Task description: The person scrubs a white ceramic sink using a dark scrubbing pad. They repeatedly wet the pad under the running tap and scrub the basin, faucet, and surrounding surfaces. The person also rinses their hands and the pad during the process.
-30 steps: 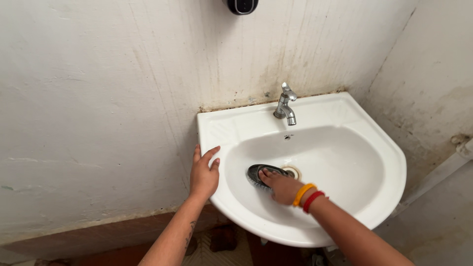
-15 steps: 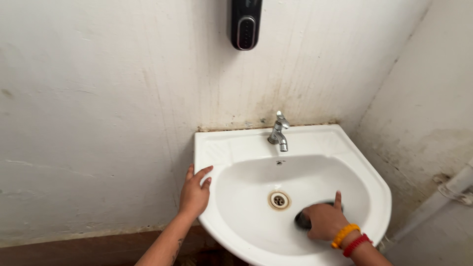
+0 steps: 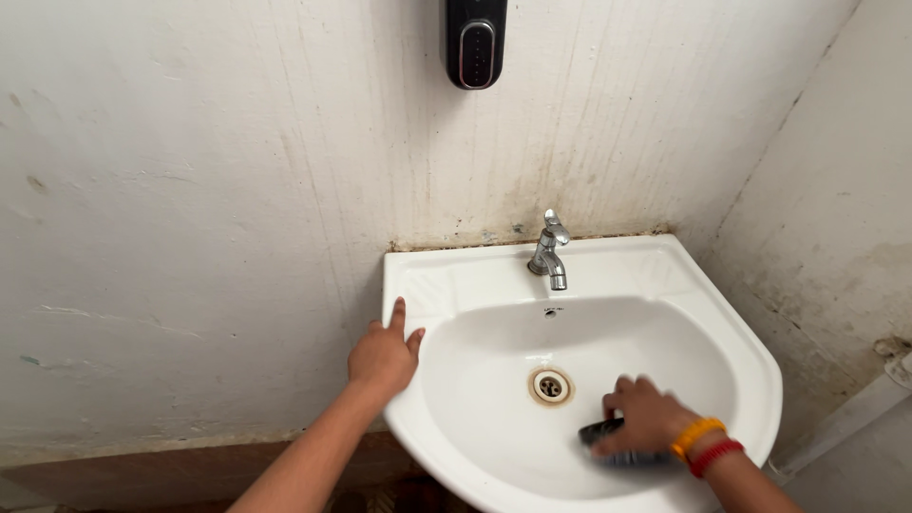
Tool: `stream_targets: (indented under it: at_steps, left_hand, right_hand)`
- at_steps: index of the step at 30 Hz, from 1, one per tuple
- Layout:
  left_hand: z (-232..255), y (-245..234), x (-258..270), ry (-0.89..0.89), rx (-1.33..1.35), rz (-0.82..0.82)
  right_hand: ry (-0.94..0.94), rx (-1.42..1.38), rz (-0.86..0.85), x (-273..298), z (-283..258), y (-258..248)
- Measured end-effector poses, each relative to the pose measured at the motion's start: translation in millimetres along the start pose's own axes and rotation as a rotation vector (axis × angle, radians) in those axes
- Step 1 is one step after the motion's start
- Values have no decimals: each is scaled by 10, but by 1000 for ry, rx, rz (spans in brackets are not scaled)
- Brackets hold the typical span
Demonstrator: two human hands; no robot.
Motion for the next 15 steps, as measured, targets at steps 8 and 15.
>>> stream_targets:
  at_steps: [8, 15]
  left_hand:
    - [40, 16, -401, 47, 16, 200]
    - [54, -34, -360, 12, 41, 197]
  right_hand:
    - [-122, -411, 163, 274, 31, -493]
    - [147, -571, 778, 56, 350, -1345]
Point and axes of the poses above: each hand's wrist, its own x-axis away from the middle knuckle, its own y-axis out of the palm, z = x × y, the point moved 6 cm from there along -x, towards the middle knuckle, and after that the axes turned 3 degrees about x, right-handed, at the moved point
